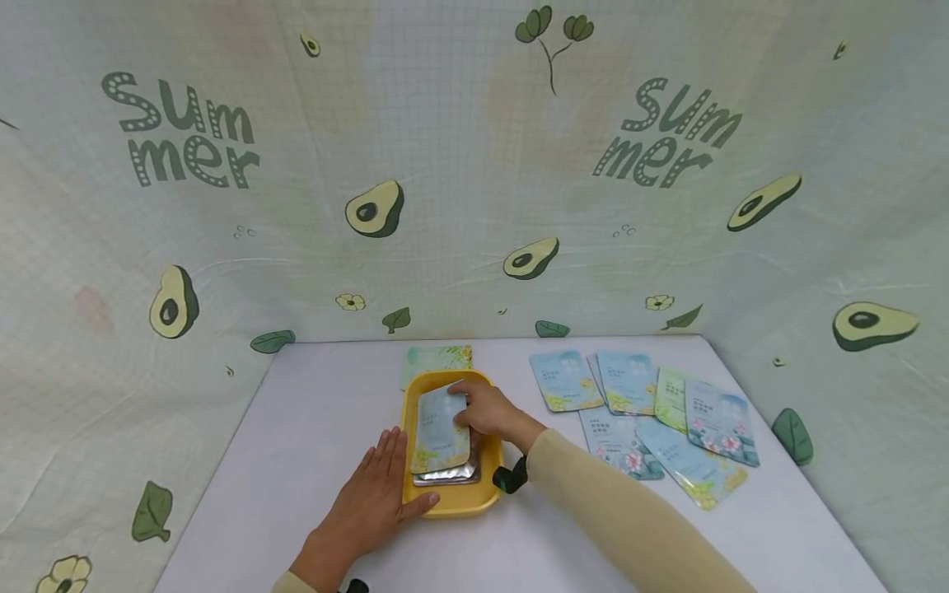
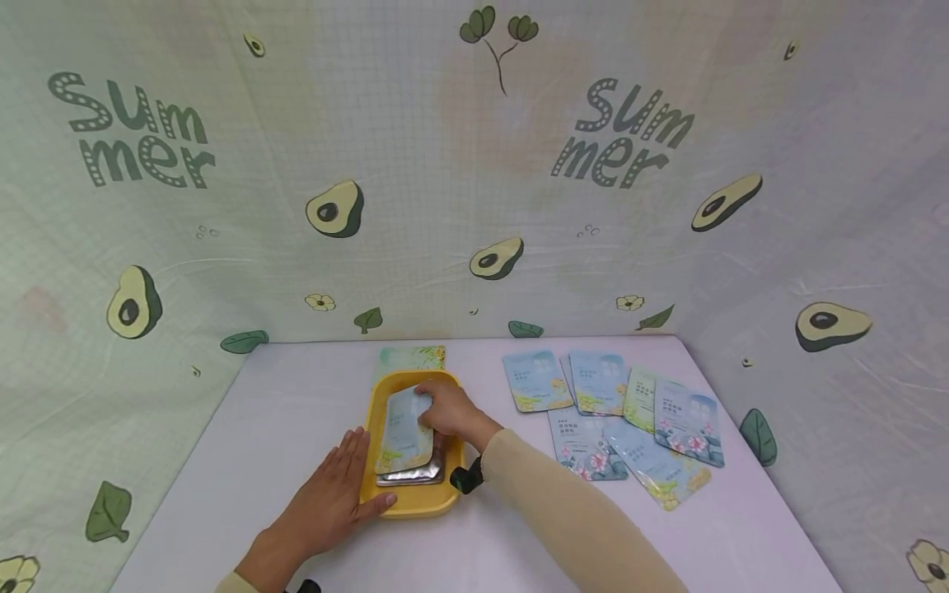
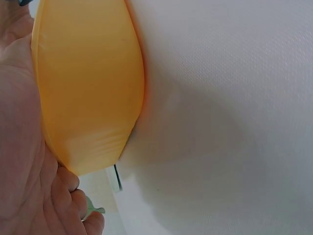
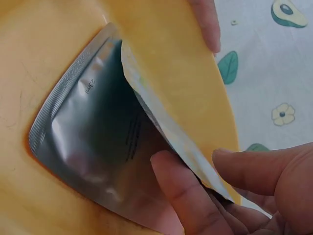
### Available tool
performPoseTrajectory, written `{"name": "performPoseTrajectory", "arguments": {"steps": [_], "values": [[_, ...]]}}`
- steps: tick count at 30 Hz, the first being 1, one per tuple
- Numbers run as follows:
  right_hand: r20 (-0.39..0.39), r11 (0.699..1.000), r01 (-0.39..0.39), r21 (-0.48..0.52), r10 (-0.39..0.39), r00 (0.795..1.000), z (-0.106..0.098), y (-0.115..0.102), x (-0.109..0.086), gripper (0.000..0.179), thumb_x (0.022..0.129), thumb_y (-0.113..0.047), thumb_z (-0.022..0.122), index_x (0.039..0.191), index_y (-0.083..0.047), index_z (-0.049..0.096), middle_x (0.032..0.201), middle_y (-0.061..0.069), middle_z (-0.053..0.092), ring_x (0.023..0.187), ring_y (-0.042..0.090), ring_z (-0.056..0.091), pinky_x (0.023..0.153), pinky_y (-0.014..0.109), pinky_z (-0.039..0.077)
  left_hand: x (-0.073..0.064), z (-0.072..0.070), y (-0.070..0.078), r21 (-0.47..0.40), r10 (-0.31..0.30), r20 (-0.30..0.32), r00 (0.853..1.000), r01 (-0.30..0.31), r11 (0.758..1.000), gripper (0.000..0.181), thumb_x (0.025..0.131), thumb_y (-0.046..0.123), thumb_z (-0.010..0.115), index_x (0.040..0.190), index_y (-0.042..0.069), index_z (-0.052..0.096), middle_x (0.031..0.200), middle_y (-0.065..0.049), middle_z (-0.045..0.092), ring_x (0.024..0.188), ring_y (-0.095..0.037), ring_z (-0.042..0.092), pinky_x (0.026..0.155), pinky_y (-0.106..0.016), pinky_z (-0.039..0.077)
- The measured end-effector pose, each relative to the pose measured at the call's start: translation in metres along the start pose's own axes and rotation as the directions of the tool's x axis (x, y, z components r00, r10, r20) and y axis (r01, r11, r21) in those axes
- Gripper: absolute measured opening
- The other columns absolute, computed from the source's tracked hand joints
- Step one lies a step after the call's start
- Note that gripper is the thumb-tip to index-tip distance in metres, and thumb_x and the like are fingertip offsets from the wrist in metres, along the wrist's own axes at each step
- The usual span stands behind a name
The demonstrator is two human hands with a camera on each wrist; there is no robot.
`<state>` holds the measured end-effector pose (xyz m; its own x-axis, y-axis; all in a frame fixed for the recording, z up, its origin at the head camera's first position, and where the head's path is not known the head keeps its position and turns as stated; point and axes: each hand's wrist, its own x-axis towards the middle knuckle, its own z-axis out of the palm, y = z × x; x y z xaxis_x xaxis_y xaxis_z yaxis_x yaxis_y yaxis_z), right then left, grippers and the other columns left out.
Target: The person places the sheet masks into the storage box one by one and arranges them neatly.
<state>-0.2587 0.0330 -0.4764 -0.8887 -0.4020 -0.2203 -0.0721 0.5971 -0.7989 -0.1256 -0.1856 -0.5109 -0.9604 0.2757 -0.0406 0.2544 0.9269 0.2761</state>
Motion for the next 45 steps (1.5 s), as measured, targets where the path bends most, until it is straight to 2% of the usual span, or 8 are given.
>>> {"name": "performPoseTrajectory", "arguments": {"steps": [9,12,15,19,22,31,37,45], "values": [[-0.052,0.996,-0.010,-0.087,0.005,0.999,-0.014,-0.001,-0.007,0.054,0.096,-0.015,0.074,0.147,-0.004,0.060,0.130,0.019,0.072,0.113,0.027,0.072,0.090,0.040,0.064,0.000,0.000,0.000,0.002,-0.022,0.021,1.000,0.022,1.000,0.107,0.099,0.073,0.052,0.166,-0.004,0.019,0.175,-0.022,0.018,0.163,-0.038,0.016,0.130,-0.056,0.025],[-0.125,0.995,0.020,-0.098,-0.032,0.992,-0.024,0.003,-0.015,0.047,0.099,-0.017,0.071,0.144,-0.003,0.063,0.129,0.018,0.072,0.107,0.030,0.074,0.086,0.040,0.064,0.000,0.001,0.000,-0.001,-0.029,0.030,0.999,0.029,1.000,0.109,0.099,0.075,0.051,0.167,-0.003,0.018,0.175,-0.021,0.017,0.164,-0.037,0.015,0.130,-0.055,0.025],[-0.246,0.986,0.054,-0.157,-0.092,0.965,-0.037,0.013,-0.022,0.041,0.103,-0.019,0.067,0.141,-0.004,0.065,0.130,0.016,0.073,0.107,0.031,0.075,0.086,0.042,0.064,0.000,0.001,0.000,-0.007,-0.034,0.036,0.999,0.034,0.999,0.110,0.098,0.076,0.051,0.167,-0.002,0.017,0.175,-0.021,0.017,0.164,-0.037,0.015,0.130,-0.055,0.024],[-0.380,0.929,0.023,-0.369,-0.174,0.908,-0.059,0.045,-0.028,0.042,0.105,-0.019,0.064,0.143,-0.003,0.062,0.134,0.019,0.071,0.117,0.034,0.072,0.095,0.047,0.062,-0.001,0.001,0.001,-0.014,-0.032,0.024,0.999,0.032,0.999,0.109,0.098,0.074,0.053,0.167,-0.003,0.017,0.175,-0.022,0.018,0.163,-0.038,0.016,0.130,-0.055,0.025],[-0.395,0.876,-0.029,-0.482,-0.188,0.899,-0.076,0.078,-0.032,0.049,0.104,-0.017,0.063,0.148,0.004,0.055,0.144,0.025,0.063,0.131,0.041,0.064,0.107,0.053,0.055,-0.001,0.001,0.001,-0.013,-0.026,0.014,1.000,0.026,1.000,0.108,0.099,0.073,0.054,0.166,-0.004,0.018,0.174,-0.023,0.019,0.163,-0.038,0.017,0.130,-0.055,0.025],[-0.301,0.791,-0.087,-0.606,-0.127,0.945,-0.104,0.141,-0.056,0.063,0.108,-0.023,0.059,0.152,0.017,0.039,0.156,0.037,0.044,0.148,0.054,0.040,0.120,0.070,0.032,0.000,0.000,0.001,-0.014,-0.017,0.024,1.000,0.018,1.000,0.108,0.099,0.072,0.053,0.167,-0.004,0.017,0.174,-0.023,0.018,0.163,-0.039,0.016,0.130,-0.056,0.025],[-0.193,0.762,-0.099,-0.640,-0.034,0.981,-0.093,0.147,-0.056,0.066,0.114,-0.037,0.044,0.157,0.012,0.035,0.164,0.033,0.035,0.156,0.051,0.026,0.125,0.071,0.020,0.001,0.000,0.000,-0.015,-0.021,0.029,0.999,0.022,1.000,0.109,0.099,0.074,0.052,0.167,-0.003,0.016,0.175,-0.023,0.017,0.163,-0.038,0.016,0.130,-0.055,0.025],[-0.158,0.722,-0.051,-0.690,-0.082,0.984,-0.066,0.137,-0.054,0.060,0.113,-0.040,0.046,0.156,0.002,0.046,0.161,0.028,0.044,0.152,0.049,0.037,0.121,0.070,0.030,0.001,0.002,0.000,-0.018,-0.023,0.028,0.999,0.024,1.000,0.108,0.099,0.073,0.052,0.167,-0.003,0.015,0.175,-0.022,0.017,0.164,-0.037,0.015,0.130,-0.054,0.025]]}}
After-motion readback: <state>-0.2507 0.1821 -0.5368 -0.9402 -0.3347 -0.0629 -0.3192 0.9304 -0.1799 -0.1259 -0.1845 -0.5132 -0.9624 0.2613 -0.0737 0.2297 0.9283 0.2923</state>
